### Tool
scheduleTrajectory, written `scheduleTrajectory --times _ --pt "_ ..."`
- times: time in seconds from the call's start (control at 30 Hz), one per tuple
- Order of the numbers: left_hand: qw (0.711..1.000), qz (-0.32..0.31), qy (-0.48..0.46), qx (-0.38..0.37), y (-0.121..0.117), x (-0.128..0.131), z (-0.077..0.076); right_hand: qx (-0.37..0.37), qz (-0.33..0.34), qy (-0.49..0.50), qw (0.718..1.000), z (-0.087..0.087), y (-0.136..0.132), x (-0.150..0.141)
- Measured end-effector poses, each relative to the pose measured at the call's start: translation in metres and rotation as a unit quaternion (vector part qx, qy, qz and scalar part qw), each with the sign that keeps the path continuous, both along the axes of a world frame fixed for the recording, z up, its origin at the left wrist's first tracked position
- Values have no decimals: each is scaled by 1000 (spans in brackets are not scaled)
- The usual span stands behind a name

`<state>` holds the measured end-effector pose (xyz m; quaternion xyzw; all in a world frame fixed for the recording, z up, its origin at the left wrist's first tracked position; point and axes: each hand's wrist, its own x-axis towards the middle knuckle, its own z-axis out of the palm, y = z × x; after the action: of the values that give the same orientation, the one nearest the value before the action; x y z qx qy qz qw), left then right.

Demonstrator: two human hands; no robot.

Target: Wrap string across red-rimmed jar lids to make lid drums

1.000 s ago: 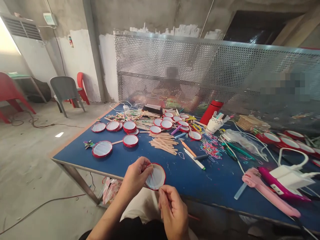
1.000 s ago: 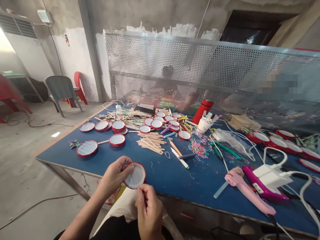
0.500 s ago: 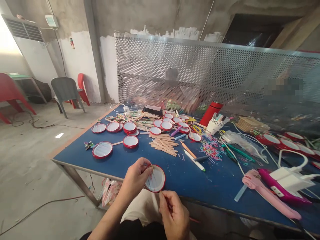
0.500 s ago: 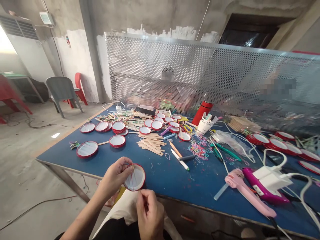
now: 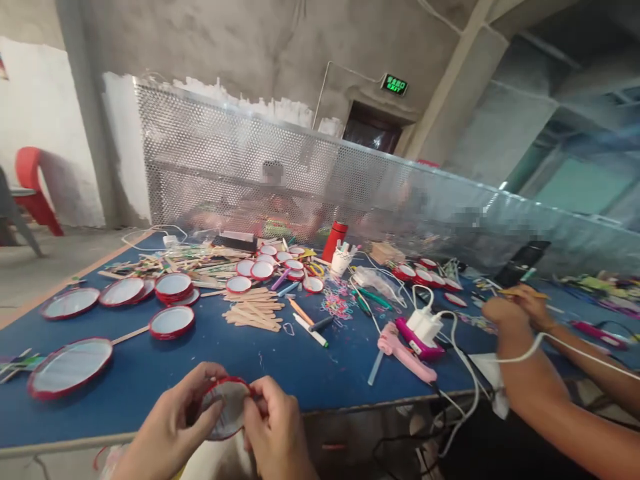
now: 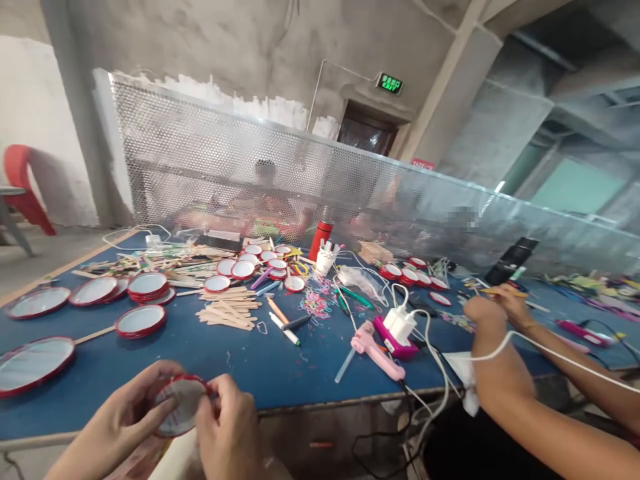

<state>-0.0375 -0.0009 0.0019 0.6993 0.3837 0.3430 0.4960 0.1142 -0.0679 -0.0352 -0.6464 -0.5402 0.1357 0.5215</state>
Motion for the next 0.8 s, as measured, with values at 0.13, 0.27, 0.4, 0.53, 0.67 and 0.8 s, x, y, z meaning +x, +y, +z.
scheduleTrajectory --times 0.13,0.27,0.4,0.53,0.67,0.8 --pt "998 -22 53 -6 7 0 -9 -12 10 -48 999 11 1 2" --pt "993 -13 116 3 18 0 -17 -65 16 -169 983 37 6 37" --pt "990 -21 138 5 22 0 -15 -174 -156 -297 926 68 15 119" --pt "990 10 139 21 17 3 -12 -245 -198 -313 896 78 29 201" --pt "989 35 143 31 14 6 -11 -330 -182 -310 873 69 48 244" --pt "989 40 137 33 15 7 -9 -369 -169 -312 859 56 65 256"
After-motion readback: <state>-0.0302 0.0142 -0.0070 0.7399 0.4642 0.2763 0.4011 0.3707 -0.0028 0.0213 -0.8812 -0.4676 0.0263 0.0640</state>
